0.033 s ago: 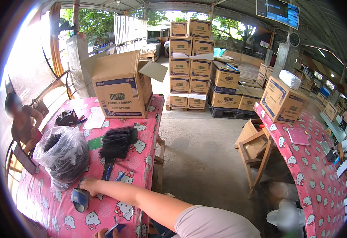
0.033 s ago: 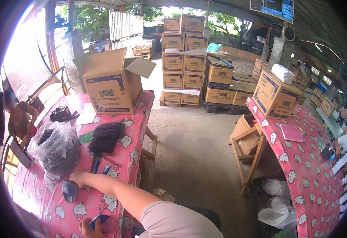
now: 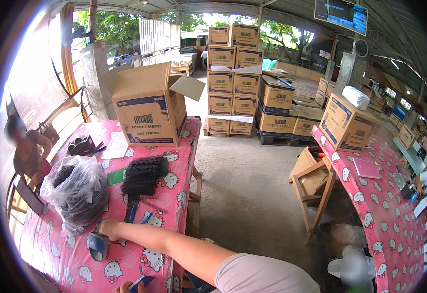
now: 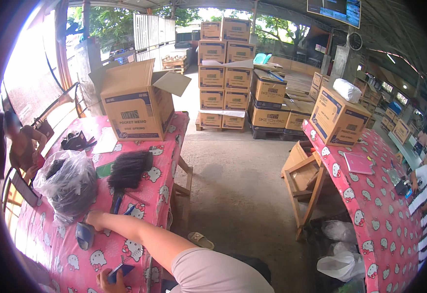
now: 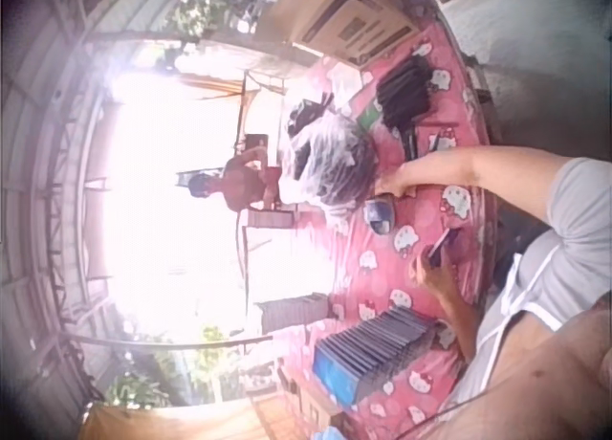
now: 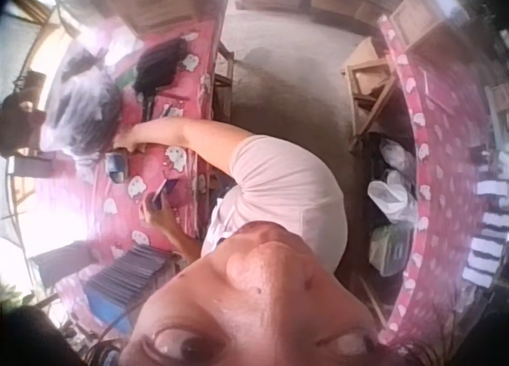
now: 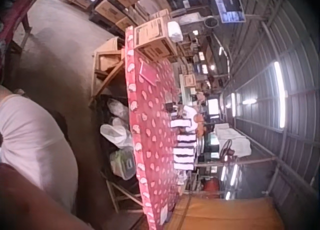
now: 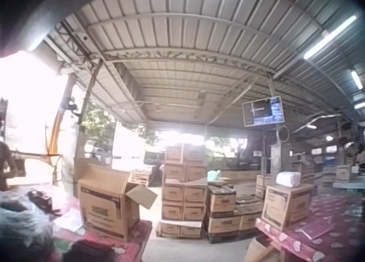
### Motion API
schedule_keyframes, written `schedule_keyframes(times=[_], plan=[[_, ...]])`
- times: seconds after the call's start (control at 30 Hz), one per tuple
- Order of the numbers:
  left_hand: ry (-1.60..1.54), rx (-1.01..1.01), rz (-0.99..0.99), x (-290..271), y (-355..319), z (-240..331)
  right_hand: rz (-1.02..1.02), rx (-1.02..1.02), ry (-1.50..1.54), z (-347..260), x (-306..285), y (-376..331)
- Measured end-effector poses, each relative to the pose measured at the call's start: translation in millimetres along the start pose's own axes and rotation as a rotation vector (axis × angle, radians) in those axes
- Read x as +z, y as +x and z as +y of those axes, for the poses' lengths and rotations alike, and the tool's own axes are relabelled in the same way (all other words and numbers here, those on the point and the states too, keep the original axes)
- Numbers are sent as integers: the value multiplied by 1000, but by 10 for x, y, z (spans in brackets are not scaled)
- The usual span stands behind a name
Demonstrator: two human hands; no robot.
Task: The person uses pliers to trim and tuck the ends of the wire binding on a stack of blue notebooks. They work through the stack, handling each notebook to ensure the spiral ends are finished correctly.
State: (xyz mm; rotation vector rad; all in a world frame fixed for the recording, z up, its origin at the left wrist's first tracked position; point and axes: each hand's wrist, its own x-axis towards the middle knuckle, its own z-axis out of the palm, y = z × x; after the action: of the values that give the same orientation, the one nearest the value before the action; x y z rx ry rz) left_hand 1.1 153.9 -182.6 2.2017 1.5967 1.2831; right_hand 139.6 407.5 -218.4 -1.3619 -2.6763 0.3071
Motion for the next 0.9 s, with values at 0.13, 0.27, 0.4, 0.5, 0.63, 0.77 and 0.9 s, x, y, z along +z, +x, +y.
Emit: schedule_keyframes(times=[0.13,0.27,0.4,0.5,0.63,0.77,0.9], plan=[[30,-26,-6,-91,3,-28,210,20,85,-422,-9,-339],[-38,39,10,-172,2,-84,115,16,35,-824,-195,-999],[-102,85,-39,-127,63,45,221,-135,-87,-528,194,-1162],[-39,63,-55,-144,36,-68,334,-117,213,-520,100,-1197],[-20,38,-68,-168,58,-40,234,-157,1296,-472,-606,-1961],[-121,18,-92,-114,76,29,153,-113,956,-389,-361,-2125],[-61,45,-82,-85,11,-178,74,-282,1425,-474,-374,-2063]])
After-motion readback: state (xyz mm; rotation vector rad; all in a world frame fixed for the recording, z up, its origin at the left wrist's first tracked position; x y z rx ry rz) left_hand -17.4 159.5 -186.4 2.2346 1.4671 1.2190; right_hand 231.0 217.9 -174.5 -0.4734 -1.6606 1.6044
